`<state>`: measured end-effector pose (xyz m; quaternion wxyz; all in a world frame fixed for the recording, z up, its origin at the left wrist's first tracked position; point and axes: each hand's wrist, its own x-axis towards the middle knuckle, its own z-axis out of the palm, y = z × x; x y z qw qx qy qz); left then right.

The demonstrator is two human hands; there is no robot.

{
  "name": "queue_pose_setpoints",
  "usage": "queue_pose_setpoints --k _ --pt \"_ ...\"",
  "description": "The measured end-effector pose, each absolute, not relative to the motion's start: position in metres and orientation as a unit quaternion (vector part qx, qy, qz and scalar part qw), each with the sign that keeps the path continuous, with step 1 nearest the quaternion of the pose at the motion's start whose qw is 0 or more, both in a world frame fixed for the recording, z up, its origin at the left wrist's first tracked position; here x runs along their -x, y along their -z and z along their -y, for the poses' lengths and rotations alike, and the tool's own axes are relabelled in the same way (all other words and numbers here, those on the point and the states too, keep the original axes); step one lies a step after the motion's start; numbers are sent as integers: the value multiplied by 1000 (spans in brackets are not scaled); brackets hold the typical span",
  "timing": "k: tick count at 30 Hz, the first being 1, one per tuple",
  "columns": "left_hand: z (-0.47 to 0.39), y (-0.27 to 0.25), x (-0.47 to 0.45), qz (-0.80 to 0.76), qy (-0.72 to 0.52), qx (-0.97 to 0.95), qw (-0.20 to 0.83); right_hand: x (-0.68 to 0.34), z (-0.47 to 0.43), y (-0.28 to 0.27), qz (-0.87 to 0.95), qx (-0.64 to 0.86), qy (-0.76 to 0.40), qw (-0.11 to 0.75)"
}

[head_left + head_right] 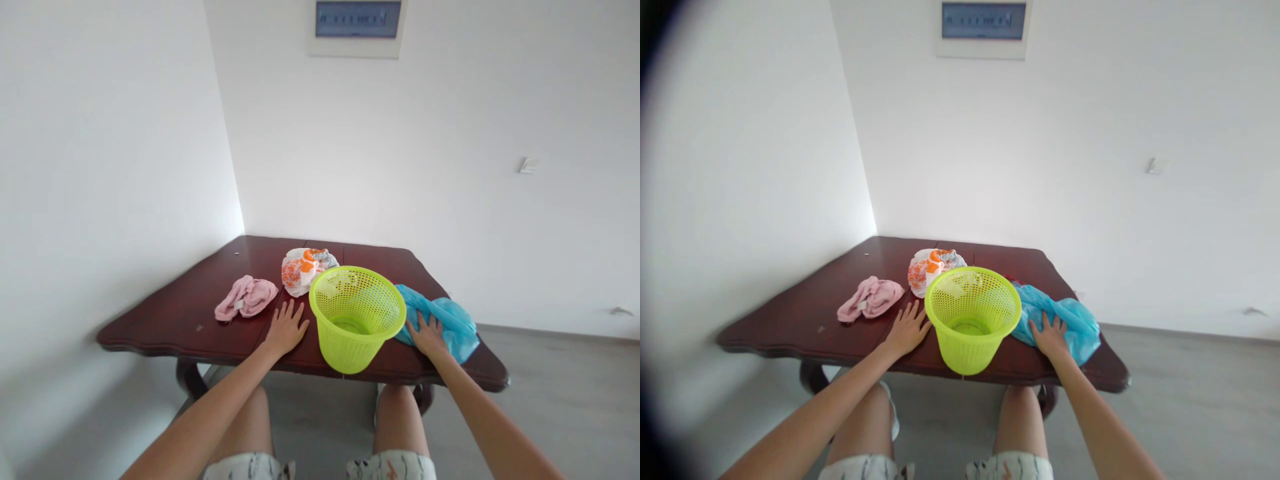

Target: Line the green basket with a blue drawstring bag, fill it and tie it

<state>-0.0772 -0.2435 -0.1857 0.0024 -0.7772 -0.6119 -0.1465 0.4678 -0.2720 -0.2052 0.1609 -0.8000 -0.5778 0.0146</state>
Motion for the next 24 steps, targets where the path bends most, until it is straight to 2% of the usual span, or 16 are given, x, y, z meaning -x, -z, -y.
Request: queue_pose_setpoints --k 24 --pt "257 160 70 635 148 758 -19 -458 282 184 558 794 -86 224"
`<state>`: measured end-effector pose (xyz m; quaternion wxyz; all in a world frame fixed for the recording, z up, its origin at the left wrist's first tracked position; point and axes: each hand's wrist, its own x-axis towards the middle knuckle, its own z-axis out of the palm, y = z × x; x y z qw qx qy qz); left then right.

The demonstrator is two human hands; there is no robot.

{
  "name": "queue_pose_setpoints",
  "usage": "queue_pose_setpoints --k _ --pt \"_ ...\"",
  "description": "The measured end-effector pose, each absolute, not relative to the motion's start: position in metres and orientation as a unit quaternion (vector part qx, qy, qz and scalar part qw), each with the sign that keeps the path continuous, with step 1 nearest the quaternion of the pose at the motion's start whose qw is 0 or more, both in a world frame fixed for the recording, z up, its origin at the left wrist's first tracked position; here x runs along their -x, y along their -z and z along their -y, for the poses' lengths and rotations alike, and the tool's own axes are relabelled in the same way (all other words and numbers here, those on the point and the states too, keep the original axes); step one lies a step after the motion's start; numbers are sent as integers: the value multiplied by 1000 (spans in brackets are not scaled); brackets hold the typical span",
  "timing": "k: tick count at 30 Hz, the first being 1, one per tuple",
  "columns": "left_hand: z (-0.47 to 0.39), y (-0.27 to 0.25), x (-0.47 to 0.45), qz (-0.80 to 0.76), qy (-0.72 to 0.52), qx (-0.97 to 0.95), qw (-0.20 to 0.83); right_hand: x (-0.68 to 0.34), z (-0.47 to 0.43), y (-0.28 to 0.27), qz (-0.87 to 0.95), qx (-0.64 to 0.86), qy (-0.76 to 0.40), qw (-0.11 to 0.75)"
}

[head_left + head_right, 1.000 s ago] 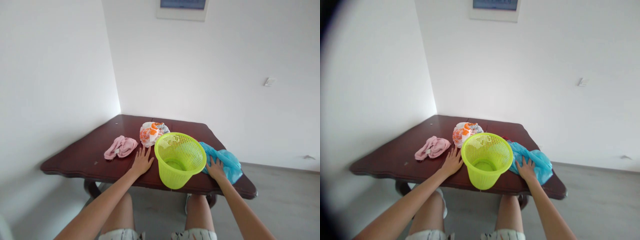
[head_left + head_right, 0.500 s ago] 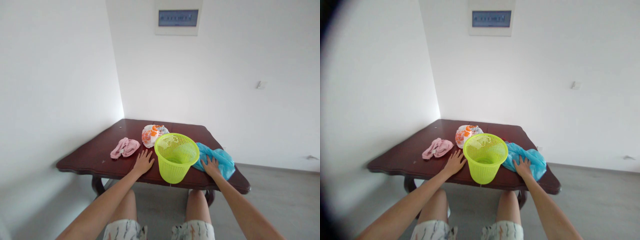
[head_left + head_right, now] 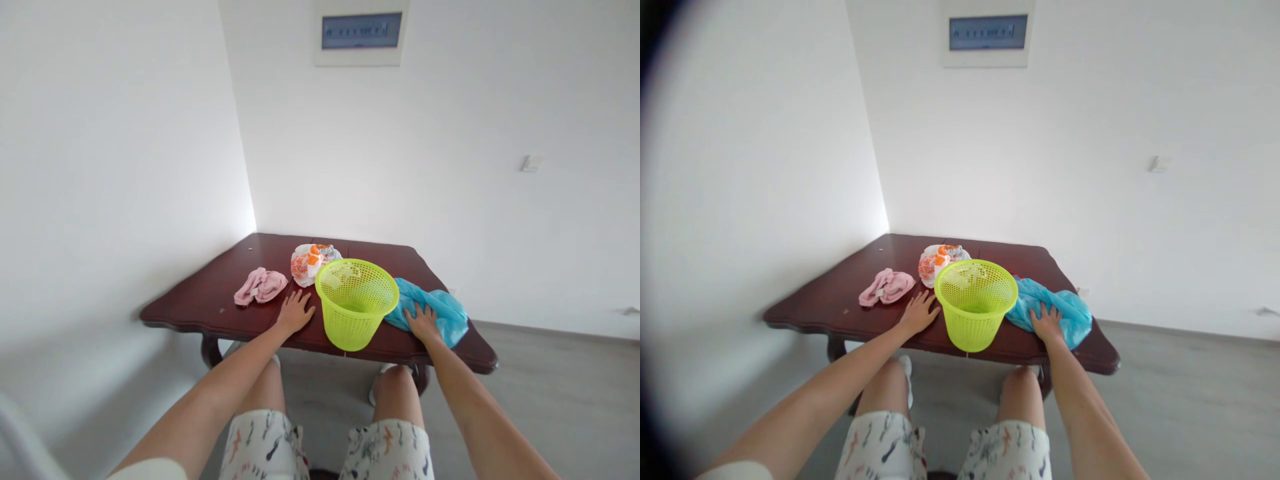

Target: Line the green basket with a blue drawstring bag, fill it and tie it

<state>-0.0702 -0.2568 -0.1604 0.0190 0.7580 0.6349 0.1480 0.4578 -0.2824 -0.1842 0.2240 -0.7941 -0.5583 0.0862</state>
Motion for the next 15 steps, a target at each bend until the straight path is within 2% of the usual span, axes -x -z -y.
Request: queue_pose_setpoints --k 15 --pt "258 155 69 -636 -179 -750 33 -461 283 187 560 798 -78 208"
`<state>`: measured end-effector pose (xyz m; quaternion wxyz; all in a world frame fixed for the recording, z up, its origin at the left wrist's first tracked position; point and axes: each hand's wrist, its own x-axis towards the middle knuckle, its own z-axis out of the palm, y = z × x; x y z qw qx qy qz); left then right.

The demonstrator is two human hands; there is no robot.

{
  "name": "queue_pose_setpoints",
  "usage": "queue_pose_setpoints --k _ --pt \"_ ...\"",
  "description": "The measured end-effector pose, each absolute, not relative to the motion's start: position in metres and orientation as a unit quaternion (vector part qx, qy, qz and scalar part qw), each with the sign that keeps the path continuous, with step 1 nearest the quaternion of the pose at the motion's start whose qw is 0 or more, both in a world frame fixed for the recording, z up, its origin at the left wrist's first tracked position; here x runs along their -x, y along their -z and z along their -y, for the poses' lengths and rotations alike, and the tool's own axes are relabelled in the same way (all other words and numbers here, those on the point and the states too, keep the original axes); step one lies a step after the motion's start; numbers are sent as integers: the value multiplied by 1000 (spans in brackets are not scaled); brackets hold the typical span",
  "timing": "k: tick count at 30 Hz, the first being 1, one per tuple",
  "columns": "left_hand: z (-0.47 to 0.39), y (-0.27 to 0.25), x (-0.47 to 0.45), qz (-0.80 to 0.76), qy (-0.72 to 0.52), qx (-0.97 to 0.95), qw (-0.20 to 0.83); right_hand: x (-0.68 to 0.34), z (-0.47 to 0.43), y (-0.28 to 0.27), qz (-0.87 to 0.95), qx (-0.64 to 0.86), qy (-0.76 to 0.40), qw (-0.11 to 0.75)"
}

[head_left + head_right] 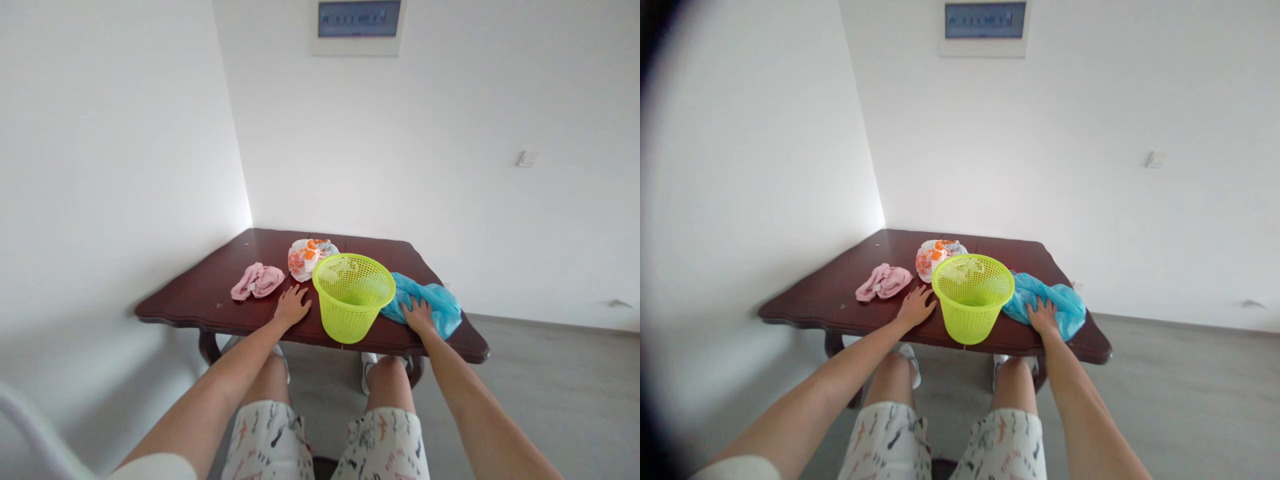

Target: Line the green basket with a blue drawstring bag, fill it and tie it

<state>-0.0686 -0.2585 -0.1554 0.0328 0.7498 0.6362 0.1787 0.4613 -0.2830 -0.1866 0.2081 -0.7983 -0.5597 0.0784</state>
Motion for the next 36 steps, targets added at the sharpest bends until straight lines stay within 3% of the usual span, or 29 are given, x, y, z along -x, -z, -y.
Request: queue_pose_setpoints --k 9,17,21,26,36 --pt "261 154 68 -609 -245 -753 50 -458 287 178 561 795 -76 220" --pt "288 142 77 -410 -283 -854 148 -446 301 162 559 786 -73 255" --pt "300 140 73 -355 -251 -880 190 -434 319 145 576 752 -48 317" --pt "304 139 64 -378 -194 -890 167 -407 347 134 635 653 -50 410" --pt "305 135 61 -391 -233 -878 152 -288 395 192 601 500 -242 574"
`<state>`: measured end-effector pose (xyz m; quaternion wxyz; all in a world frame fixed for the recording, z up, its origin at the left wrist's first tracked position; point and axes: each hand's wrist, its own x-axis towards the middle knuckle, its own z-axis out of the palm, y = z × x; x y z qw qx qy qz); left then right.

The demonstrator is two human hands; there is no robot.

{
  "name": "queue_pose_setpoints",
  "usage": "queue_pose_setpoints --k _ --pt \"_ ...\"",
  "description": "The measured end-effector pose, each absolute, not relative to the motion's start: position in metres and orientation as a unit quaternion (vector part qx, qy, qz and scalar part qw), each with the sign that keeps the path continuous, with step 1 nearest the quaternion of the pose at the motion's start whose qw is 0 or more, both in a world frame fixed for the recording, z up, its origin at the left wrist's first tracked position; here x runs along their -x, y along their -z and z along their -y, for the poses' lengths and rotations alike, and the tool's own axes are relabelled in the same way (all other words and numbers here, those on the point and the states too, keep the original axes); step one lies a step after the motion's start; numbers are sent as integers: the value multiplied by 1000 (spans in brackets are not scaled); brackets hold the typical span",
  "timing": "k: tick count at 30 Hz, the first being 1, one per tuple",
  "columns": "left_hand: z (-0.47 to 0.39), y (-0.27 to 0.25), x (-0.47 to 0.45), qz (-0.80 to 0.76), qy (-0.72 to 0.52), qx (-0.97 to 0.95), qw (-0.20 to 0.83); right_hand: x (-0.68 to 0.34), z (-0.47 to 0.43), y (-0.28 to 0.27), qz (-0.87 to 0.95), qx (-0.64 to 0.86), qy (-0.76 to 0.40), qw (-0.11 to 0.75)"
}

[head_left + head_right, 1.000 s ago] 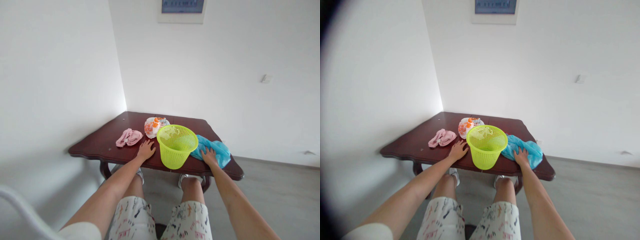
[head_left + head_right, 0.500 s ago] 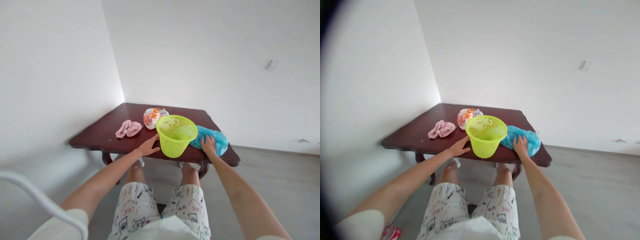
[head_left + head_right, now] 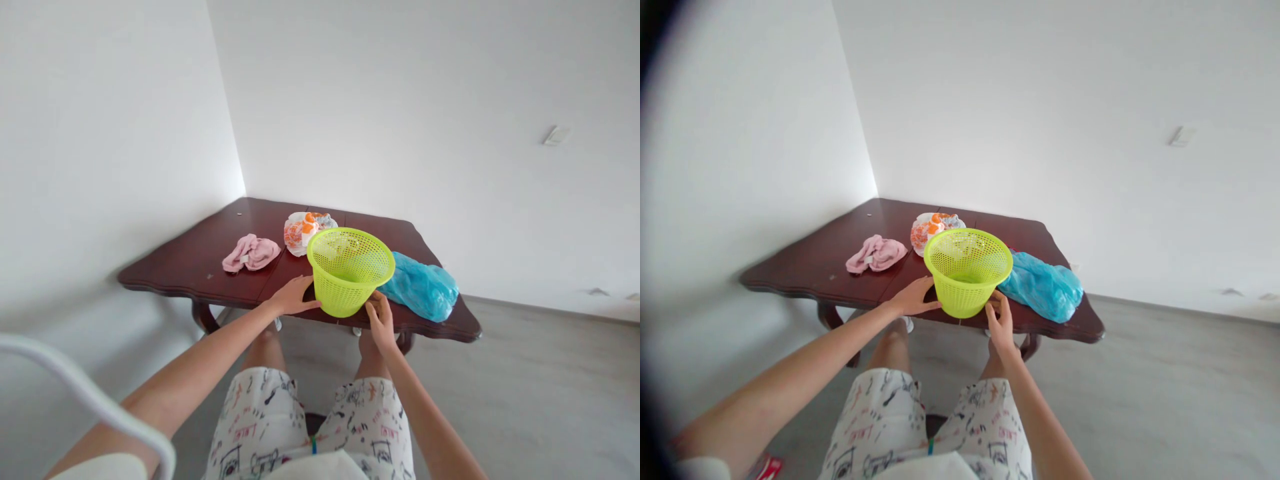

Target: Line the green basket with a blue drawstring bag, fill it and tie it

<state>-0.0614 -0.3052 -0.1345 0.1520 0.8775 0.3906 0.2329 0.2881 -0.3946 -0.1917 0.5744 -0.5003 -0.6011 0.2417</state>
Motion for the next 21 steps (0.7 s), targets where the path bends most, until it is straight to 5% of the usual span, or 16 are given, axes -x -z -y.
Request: queue_pose_setpoints --k 6,21 --pt "304 139 60 -410 -249 -867 134 -281 386 194 606 466 -330 554" --pt "305 140 54 -425 -228 -872 88 -292 370 215 679 544 -228 437"
